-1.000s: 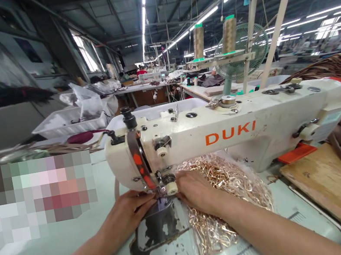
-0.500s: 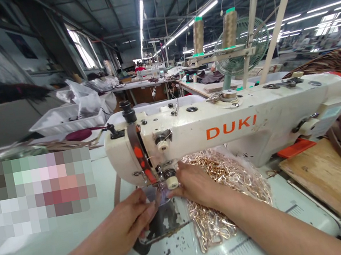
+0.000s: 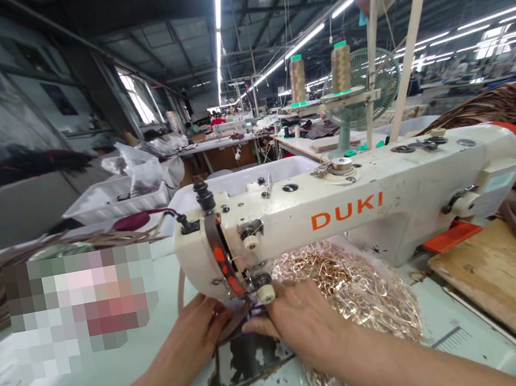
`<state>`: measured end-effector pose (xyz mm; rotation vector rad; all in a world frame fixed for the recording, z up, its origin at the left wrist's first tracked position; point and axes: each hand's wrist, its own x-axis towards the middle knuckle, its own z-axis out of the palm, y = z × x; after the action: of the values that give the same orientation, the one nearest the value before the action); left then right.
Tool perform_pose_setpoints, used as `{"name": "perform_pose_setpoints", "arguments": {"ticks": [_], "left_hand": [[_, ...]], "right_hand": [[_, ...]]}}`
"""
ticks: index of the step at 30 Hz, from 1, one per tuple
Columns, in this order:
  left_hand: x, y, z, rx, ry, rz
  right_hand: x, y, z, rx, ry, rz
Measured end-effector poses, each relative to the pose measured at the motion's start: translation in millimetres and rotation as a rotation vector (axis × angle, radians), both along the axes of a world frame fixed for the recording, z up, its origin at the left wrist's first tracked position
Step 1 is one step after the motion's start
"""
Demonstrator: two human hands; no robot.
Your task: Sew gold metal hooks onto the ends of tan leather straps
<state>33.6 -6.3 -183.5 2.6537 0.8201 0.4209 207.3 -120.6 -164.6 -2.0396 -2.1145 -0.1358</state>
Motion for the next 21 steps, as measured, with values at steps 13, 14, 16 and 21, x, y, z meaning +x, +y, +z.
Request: {"name": "perform_pose_setpoints", "arguments": {"ticks": [13, 14, 16, 21], "left_hand": [[6.9, -5.9, -0.2, 0.089, 0.069, -0.064], [6.5, -8.0, -0.1, 0.086, 0.066, -0.065], [5.9, -11.1, -0.8, 0.072, 0.062, -0.077], [5.0, -11.7, -5.2, 0.039, 0.044, -0.095]], "right_hand": [[-48.1, -8.7, -21.9, -0.087, 0.156, -0.278], [-49.6, -6.9, -23.2, -0.077, 0.166, -0.282], [-51.1, -3.1, -28.5, -0.015, 0.190, -0.252], [-49.5, 0.2, -40.8, 0.132, 0.247, -0.159]]}}
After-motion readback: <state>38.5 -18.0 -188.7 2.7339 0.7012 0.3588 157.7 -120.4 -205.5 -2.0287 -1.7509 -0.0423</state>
